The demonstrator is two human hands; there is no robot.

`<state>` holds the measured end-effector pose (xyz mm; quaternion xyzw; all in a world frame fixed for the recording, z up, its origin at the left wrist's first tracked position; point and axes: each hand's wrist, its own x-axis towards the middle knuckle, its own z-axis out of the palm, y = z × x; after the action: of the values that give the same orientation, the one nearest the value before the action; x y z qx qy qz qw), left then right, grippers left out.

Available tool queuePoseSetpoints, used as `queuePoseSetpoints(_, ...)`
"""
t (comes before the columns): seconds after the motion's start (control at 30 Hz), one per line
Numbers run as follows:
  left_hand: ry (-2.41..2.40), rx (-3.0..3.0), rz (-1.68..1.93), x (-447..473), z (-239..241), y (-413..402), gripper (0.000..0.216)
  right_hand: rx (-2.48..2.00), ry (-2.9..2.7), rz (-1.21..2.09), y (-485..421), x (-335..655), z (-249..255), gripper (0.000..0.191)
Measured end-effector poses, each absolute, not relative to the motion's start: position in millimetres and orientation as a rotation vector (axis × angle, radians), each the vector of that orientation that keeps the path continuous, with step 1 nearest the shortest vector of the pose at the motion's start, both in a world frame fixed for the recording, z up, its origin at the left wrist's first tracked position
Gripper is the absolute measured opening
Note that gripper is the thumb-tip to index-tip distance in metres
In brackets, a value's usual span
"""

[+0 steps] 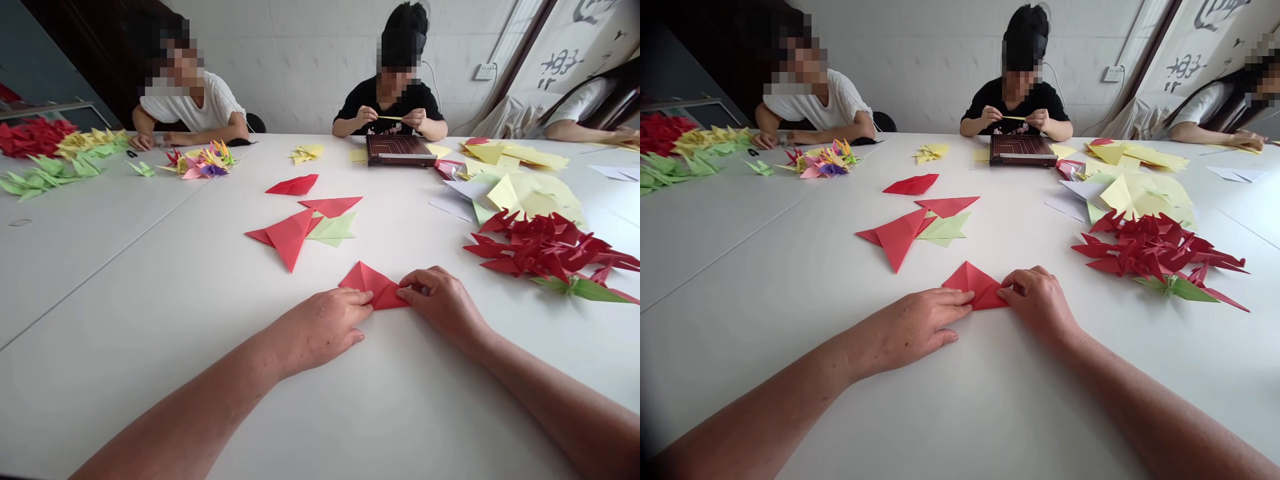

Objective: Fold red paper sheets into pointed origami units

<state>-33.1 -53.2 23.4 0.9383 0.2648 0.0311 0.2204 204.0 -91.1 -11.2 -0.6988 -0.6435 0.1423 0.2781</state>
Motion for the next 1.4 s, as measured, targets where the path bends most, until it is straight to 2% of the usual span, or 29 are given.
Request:
queuePoseSetpoints(0.63,0.719,2.631,0.132,-33.1,20.2,-52.9,0.029,-1.855,-1.786,0.334,-88.2,204.7,-13.4,0.013)
queuePoseSetpoints(0.7,0.730,2.640,0.135,-30.5,20.0,-54.8,0.035,-1.855,-1.791,0.344,-88.4,204.7,-13.4,0.013)
queuePoseSetpoints(0.83,0.738,2.745,0.152,-22.2,15.8,-60.1,0.063,-1.840,-1.792,0.353,-87.9,205.1,-14.5,0.013)
queuePoseSetpoints(0.9,0.744,2.816,0.140,-18.6,12.3,-62.3,0.070,-1.835,-1.791,0.353,-87.5,205.3,-15.3,0.012)
queuePoseSetpoints(1.4,0.776,2.954,0.119,-13.2,5.9,-67.1,0.067,-1.817,-1.815,0.313,-87.0,205.8,-14.5,0.013)
